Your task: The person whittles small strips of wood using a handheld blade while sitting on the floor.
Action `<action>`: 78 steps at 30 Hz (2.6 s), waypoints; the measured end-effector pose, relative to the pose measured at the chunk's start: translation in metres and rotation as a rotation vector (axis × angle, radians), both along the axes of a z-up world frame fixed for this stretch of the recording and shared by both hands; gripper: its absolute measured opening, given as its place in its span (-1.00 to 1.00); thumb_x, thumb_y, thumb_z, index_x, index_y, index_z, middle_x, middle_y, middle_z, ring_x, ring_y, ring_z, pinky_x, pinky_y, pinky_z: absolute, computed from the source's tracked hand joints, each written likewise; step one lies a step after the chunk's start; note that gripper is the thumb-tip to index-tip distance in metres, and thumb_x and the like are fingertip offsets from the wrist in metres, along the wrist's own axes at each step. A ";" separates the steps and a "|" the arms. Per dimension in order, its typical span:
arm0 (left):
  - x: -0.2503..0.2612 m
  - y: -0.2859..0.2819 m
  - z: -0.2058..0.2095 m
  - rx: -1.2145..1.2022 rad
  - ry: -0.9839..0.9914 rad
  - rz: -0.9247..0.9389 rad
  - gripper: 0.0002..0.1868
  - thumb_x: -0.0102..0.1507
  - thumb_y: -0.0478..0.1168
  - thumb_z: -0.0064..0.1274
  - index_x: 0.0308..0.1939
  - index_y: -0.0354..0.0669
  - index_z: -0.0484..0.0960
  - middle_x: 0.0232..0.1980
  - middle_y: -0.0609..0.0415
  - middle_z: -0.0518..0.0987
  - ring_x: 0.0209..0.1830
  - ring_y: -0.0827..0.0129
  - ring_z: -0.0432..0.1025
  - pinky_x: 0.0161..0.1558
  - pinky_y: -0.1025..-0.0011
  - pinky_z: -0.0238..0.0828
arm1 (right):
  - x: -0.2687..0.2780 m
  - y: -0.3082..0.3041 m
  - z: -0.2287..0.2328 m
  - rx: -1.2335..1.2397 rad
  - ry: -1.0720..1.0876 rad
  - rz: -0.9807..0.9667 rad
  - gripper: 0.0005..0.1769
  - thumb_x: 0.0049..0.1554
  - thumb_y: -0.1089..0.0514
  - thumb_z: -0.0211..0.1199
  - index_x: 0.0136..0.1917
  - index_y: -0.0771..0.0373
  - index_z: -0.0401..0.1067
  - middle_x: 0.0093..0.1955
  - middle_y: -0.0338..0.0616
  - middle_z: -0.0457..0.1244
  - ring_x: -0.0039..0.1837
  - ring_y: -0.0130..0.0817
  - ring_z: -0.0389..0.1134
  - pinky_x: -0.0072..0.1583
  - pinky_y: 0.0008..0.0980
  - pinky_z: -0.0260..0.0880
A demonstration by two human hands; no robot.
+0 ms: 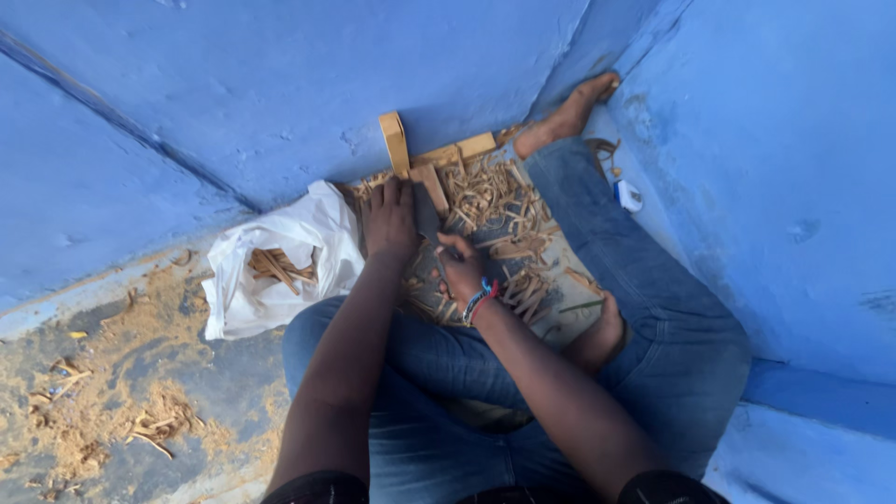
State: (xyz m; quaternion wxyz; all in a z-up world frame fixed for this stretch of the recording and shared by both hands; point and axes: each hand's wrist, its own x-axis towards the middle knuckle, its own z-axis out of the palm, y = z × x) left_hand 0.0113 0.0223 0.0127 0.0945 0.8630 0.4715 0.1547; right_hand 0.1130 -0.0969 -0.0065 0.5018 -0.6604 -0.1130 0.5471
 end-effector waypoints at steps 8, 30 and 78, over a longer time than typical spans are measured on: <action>-0.003 -0.019 -0.006 0.049 -0.056 0.040 -0.23 0.15 -0.18 0.10 0.47 -0.14 0.30 0.50 -0.02 0.25 0.46 -0.10 0.14 0.39 0.01 0.06 | 0.005 0.033 -0.014 0.031 0.015 -0.003 -0.68 0.26 0.05 0.19 0.29 -0.07 0.46 -0.27 -0.28 0.28 -0.45 -0.47 0.17 -0.46 -0.42 0.12; -0.006 -0.014 -0.014 -0.056 -0.235 -0.068 -0.76 0.35 -0.26 -0.07 -0.01 -0.17 0.69 0.19 0.02 0.57 0.17 0.08 0.48 0.19 0.21 0.41 | 0.021 -0.038 -0.003 0.178 -0.089 -0.045 -0.56 0.28 0.12 0.12 0.42 0.09 0.36 -0.28 -0.18 0.29 -0.44 -0.50 0.21 -0.43 -0.44 0.24; -0.028 0.001 -0.016 -0.282 -0.383 0.097 -0.10 0.17 -0.30 0.25 0.54 -0.19 0.15 0.23 -0.31 0.53 0.15 -0.20 0.48 0.18 0.04 0.43 | 0.005 -0.030 -0.008 0.039 -0.025 0.050 -0.64 0.27 0.05 0.18 0.34 -0.06 0.44 -0.34 -0.23 0.27 -0.50 -0.54 0.13 -0.48 -0.49 0.12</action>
